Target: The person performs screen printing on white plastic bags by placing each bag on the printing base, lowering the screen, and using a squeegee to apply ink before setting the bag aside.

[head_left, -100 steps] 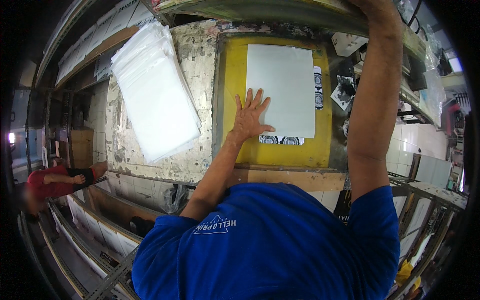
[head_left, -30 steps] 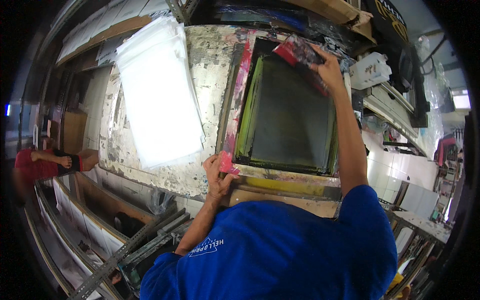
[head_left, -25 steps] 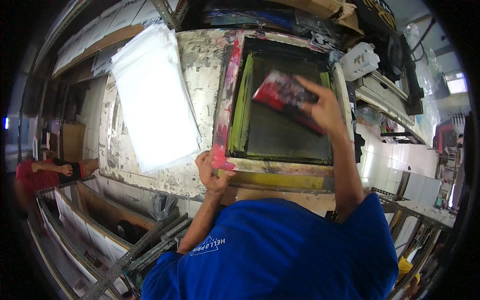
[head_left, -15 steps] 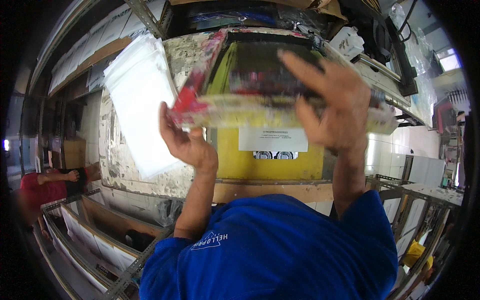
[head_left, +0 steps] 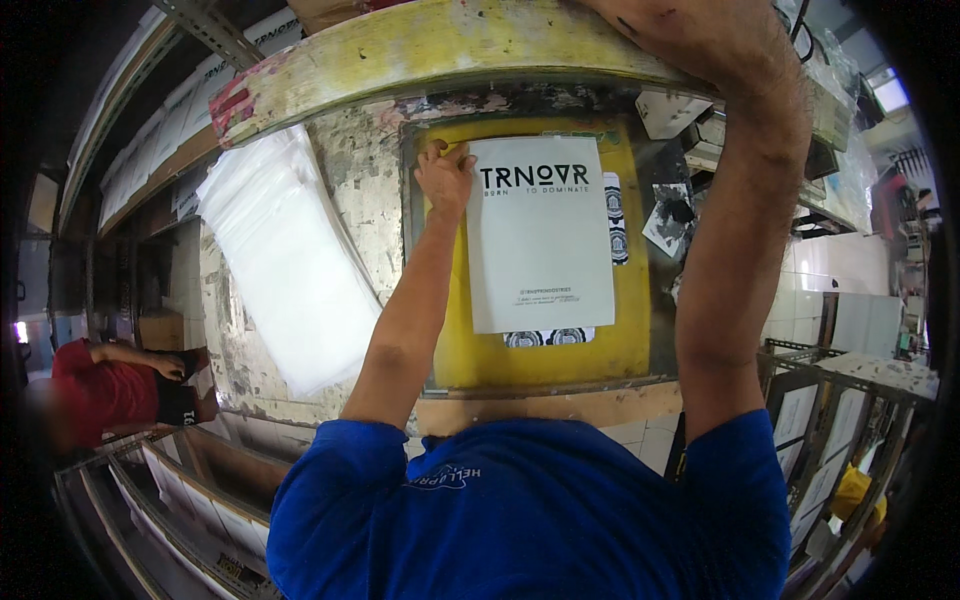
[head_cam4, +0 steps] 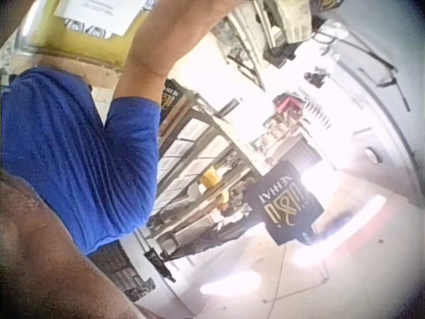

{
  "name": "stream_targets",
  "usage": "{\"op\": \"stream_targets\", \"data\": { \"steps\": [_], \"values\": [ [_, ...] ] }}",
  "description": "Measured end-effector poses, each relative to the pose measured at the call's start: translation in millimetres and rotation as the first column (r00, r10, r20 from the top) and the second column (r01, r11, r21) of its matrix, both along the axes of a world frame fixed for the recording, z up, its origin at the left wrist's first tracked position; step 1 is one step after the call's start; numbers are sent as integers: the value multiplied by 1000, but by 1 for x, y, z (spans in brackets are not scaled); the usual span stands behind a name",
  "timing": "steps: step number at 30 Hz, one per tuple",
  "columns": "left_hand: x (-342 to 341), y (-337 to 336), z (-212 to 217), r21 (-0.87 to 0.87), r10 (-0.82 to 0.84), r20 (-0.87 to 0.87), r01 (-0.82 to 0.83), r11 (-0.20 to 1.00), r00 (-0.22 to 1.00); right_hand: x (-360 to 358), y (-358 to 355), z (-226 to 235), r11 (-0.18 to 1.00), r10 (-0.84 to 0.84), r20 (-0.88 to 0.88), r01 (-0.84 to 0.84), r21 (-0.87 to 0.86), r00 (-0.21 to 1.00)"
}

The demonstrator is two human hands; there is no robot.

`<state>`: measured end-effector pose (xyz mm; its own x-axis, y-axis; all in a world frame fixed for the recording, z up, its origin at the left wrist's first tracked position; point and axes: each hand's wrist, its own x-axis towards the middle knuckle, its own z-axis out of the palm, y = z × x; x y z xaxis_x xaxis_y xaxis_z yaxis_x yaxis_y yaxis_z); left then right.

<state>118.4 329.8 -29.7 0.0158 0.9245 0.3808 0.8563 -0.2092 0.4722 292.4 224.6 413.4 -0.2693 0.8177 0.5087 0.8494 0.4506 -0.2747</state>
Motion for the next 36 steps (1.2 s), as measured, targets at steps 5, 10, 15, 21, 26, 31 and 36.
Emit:
{"op": "stream_targets", "data": {
  "steps": [5,10,15,21,26,31,36],
  "values": [
    [-8,7,-5,-245,73,474,52,968,878,10,1,13,948,285,-214,-308,-83,934],
    [-22,-17,35,-18,34,586,-30,999,810,10,5,4,976,211,-194,-219,-16,958],
    [-115,-50,69,-35,205,658,-243,970,725,-2,6,-4,988,0,25,-4,154,1000],
    [-256,-122,58,-60,416,704,-535,842,575,-4,2,-1,998,45,-102,-40,57,994],
    [-378,-187,42,-81,584,708,-775,626,397,3,17,-22,987,38,-101,-22,161,994],
    [-464,-234,46,-78,641,738,-918,389,209,70,56,-38,999,-46,-90,46,2,995],
    [-408,-242,66,296,826,342,-886,357,447,52,42,-41,987,-148,-184,135,-83,972]
  ]
}}
